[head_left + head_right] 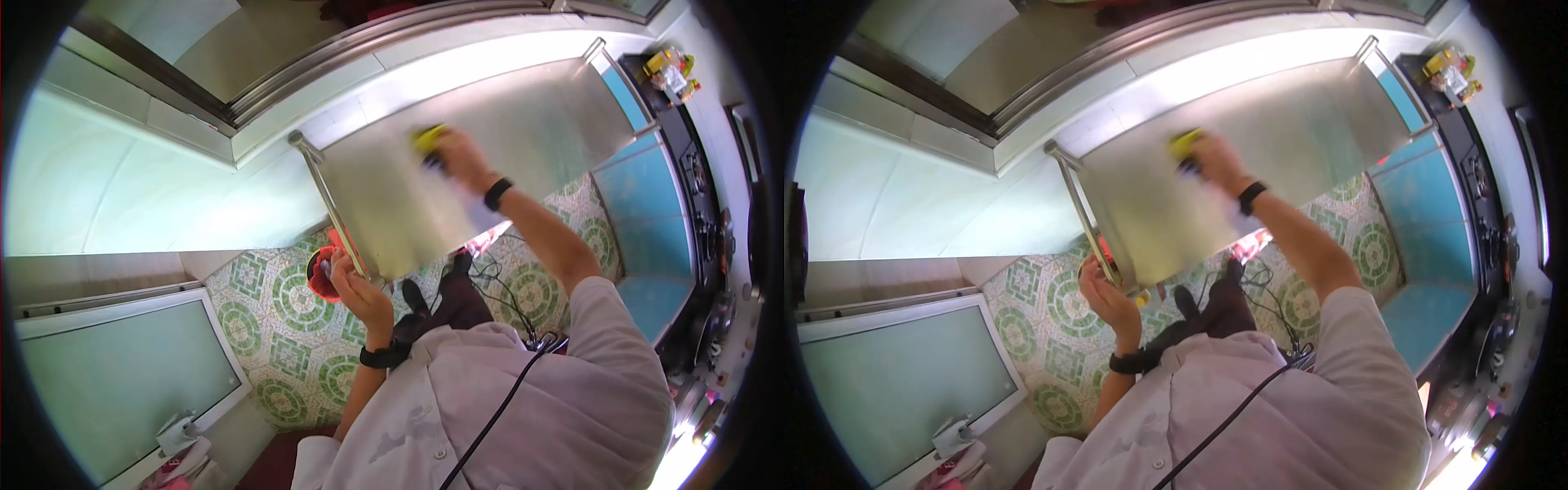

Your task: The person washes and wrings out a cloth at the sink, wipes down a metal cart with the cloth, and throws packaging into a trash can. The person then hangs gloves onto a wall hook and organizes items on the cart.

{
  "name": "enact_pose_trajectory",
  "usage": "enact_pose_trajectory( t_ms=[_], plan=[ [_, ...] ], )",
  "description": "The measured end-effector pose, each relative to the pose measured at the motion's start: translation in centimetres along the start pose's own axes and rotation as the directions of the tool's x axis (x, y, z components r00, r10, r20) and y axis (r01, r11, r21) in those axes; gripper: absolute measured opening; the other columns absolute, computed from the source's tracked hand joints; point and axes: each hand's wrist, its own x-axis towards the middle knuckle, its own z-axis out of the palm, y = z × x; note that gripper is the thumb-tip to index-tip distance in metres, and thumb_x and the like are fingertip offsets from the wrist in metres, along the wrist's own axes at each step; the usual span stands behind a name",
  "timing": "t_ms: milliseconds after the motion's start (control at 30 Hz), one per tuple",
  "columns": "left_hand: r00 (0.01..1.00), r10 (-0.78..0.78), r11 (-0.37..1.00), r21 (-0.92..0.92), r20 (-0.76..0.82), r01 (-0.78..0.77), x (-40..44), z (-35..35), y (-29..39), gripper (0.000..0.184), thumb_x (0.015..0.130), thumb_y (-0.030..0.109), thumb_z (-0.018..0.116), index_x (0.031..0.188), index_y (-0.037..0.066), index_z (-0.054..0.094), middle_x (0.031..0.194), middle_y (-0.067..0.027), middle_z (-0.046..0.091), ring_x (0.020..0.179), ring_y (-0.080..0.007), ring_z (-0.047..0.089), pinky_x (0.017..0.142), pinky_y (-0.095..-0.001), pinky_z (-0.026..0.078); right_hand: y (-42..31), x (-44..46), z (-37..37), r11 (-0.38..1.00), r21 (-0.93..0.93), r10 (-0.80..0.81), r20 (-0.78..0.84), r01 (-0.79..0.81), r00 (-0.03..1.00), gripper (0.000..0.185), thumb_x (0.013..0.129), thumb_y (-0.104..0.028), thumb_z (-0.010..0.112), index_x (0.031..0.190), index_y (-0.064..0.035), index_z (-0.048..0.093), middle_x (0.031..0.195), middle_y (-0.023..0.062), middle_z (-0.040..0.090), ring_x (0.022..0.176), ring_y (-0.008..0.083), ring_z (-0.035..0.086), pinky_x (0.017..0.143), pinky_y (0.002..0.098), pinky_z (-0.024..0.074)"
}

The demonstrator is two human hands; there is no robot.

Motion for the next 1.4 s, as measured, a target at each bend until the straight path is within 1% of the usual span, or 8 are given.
enact_pose_trajectory(
  t_ms=[133,200,433,600,800,1067,1267,1400],
  plan=[
    [0.998,-0.035,0.999,-0.015,-0.057,0.034,0.4,0.5,1.5,0.026,0.094,0.008,0.031,0.107,-0.003,0.05,0.126,-0.021,0.049,0.108,-0.0269,0.053,0.084,-0.0336,0.046,3.4,5.3,-6.6,0.799,-0.388,0.522,0.067,-0.46,0.851,0.027,0.085,-0.015,0.047,0.109,-0.0077,0.058,0.105,0.0105,0.057,0.097,0.0293,0.05,0.086,0.041,0.0418],
    [0.99,-0.124,0.982,-0.151,-0.074,0.111,-0.1,0.7,1.3,0.025,0.094,0.009,0.031,0.105,-0.002,0.05,0.126,-0.021,0.05,0.106,-0.0272,0.054,0.084,-0.0336,0.046,4.4,5.5,-1.1,0.489,-0.872,-0.098,-0.019,0.031,0.995,0.023,0.086,-0.027,0.05,0.098,-0.0108,0.061,0.101,0.0067,0.056,0.091,0.0253,0.05,0.075,0.0413,0.0441],
    [0.992,-0.099,0.992,-0.083,-0.073,0.093,-0.4,-0.1,0.0,0.023,0.094,0.011,0.033,0.106,0.0,0.05,0.126,-0.0177,0.049,0.1,-0.0245,0.057,0.08,-0.0333,0.052,-11.7,9.2,5.4,0.765,-0.175,-0.478,0.492,0.62,0.728,0.022,0.076,-0.007,0.049,0.095,-0.0115,0.059,0.098,0.0096,0.053,0.093,0.0275,0.049,0.077,0.0408,0.0424],
    [0.96,-0.227,0.974,-0.063,-0.161,0.219,-0.7,0.2,1.2,0.024,0.094,0.012,0.033,0.108,0.0,0.05,0.123,-0.0139,0.053,0.087,-0.0183,0.059,0.074,-0.029,0.048,2.3,10.2,-2.6,0.505,0.638,0.286,0.511,-0.581,0.811,0.02,0.087,-0.026,0.05,0.095,-0.0103,0.059,0.089,0.0116,0.062,0.079,0.0234,0.059,0.072,0.0385,0.0494],
    [0.936,-0.15,0.984,0.042,-0.318,0.172,-1.6,0.0,-0.6,0.025,0.094,0.02,0.038,0.103,0.003,0.054,0.112,-0.0137,0.06,0.077,-0.0154,0.055,0.065,-0.0285,0.05,32.8,2.6,-16.0,0.615,-0.7,0.516,0.011,-0.362,0.857,0.02,0.086,-0.022,0.055,0.097,-0.0082,0.063,0.082,0.0105,0.064,0.07,0.0233,0.064,0.062,0.0365,0.0523],
    [0.837,-0.299,0.95,-0.056,-0.457,0.308,-1.2,1.3,1.0,0.022,0.088,0.018,0.036,0.092,0.004,0.053,0.106,-0.0096,0.062,0.071,-0.0147,0.051,0.06,-0.0284,0.047,35.7,3.9,-23.0,0.511,0.262,0.71,0.409,-0.818,0.574,0.036,0.078,-0.038,0.065,0.089,-0.0046,0.062,0.083,0.0142,0.066,0.08,0.0295,0.065,0.063,0.0421,0.0508],
    [0.862,-0.23,0.967,-0.007,-0.451,0.254,-1.4,1.5,1.1,0.023,0.086,0.022,0.039,0.091,0.003,0.052,0.101,-0.012,0.061,0.074,-0.0181,0.055,0.064,-0.0335,0.05,28.4,5.5,-12.0,0.648,-0.761,0.117,0.112,0.01,0.987,0.022,0.089,-0.033,0.053,0.099,-0.0164,0.062,0.098,0.0027,0.056,0.082,0.0201,0.054,0.063,0.0286,0.0447],
    [0.86,-0.284,0.952,-0.015,-0.424,0.306,-1.8,0.5,0.4,0.023,0.086,0.022,0.039,0.09,0.004,0.052,0.101,-0.0128,0.06,0.076,-0.0191,0.055,0.064,-0.0341,0.051,10.0,5.1,-3.2,0.98,-0.124,-0.153,0.056,0.158,0.987,0.022,0.08,-0.01,0.051,0.099,-0.0072,0.061,0.098,0.008,0.057,0.083,0.026,0.053,0.075,0.0386,0.0401]
  ],
)
